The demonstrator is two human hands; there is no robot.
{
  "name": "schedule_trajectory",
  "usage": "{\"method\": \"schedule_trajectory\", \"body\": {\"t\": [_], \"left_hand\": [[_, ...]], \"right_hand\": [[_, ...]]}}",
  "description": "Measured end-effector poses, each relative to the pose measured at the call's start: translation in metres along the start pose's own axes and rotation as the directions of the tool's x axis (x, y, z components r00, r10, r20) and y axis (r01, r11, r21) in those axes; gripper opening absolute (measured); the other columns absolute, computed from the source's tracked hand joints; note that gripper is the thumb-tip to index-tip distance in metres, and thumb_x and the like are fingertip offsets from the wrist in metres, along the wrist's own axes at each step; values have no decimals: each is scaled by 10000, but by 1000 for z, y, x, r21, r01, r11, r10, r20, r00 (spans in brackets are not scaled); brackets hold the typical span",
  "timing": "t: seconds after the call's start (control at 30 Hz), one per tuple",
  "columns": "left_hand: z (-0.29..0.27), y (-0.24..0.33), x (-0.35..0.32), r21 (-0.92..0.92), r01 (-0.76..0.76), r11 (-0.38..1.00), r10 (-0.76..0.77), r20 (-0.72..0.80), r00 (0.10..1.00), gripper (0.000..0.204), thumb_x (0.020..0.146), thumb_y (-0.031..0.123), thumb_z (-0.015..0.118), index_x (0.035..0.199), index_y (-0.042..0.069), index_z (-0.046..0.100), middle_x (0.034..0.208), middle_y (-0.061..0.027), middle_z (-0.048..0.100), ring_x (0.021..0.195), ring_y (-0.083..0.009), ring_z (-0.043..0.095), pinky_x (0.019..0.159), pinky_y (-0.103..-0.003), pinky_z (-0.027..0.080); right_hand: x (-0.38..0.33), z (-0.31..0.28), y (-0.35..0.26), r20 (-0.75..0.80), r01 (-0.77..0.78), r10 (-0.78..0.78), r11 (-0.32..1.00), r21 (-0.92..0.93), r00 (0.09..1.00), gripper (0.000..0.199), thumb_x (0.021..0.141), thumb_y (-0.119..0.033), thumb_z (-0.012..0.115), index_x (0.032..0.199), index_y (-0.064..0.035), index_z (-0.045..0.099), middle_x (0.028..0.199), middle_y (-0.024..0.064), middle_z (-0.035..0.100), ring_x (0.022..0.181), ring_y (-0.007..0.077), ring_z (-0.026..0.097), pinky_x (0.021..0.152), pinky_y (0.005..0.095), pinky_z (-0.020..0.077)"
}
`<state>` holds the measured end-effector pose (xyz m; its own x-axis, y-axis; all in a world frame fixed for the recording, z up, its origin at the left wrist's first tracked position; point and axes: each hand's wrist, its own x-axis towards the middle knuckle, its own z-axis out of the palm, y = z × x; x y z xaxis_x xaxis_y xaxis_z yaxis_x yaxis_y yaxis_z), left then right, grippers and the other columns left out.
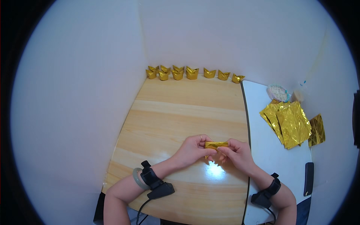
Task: Folding gold foil paper into boat-shaped ingots (yuanbao).
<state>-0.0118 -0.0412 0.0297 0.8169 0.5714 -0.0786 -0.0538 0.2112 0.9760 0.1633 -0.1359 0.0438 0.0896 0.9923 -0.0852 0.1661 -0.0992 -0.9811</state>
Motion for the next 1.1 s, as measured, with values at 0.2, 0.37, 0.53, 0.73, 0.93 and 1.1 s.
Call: {"method": "schedule_trajectory", "body": {"t": [0.2,0.37,0.53,0.73,0.93,1.1], "left_hand": [[-2,1,-2,-10,-91,996,90,-53,995,159,893,41,588,1026,-46,591,898,-65,653,741,-92,622,675,-217,508],[1,5,-6,153,-166,974,182,-95,979,140,891,30,586,992,-57,629,869,-68,652,737,-115,631,672,-224,511],[1,5,-7,142,-200,969,216,-113,970,143,882,18,593,989,-67,636,856,-61,661,723,-86,616,663,-211,509],[3,15,-3,813,-443,377,783,-25,621,191,744,42,722,932,59,693,909,-37,634,876,-192,571,722,-283,470],[3,12,-6,831,-455,319,759,64,647,161,718,122,740,863,114,669,884,-18,600,850,-222,524,705,-309,465],[3,8,-4,794,-465,391,711,60,700,156,723,92,736,854,84,651,848,-34,586,839,-221,521,694,-303,447]], "right_hand": [[-1,-3,3,-117,207,-221,971,-119,968,186,915,-144,581,837,16,636,702,41,660,613,77,610,557,212,459],[1,-4,1,-128,297,-337,921,-253,933,189,919,-141,566,859,22,640,708,54,665,602,85,603,567,221,464],[0,-4,4,-127,316,-338,934,-170,932,174,895,-157,607,864,11,645,708,52,672,597,87,605,570,228,471],[1,-3,10,-117,314,-381,872,-374,917,180,804,-164,717,861,-7,649,725,75,670,578,128,619,537,238,472],[2,2,5,-29,487,-634,621,-615,773,171,770,-157,735,848,-33,648,724,96,646,580,216,624,506,282,478],[5,2,7,-4,529,-704,537,-657,711,208,764,-135,733,910,-24,634,735,95,652,584,218,628,508,290,487]]}}
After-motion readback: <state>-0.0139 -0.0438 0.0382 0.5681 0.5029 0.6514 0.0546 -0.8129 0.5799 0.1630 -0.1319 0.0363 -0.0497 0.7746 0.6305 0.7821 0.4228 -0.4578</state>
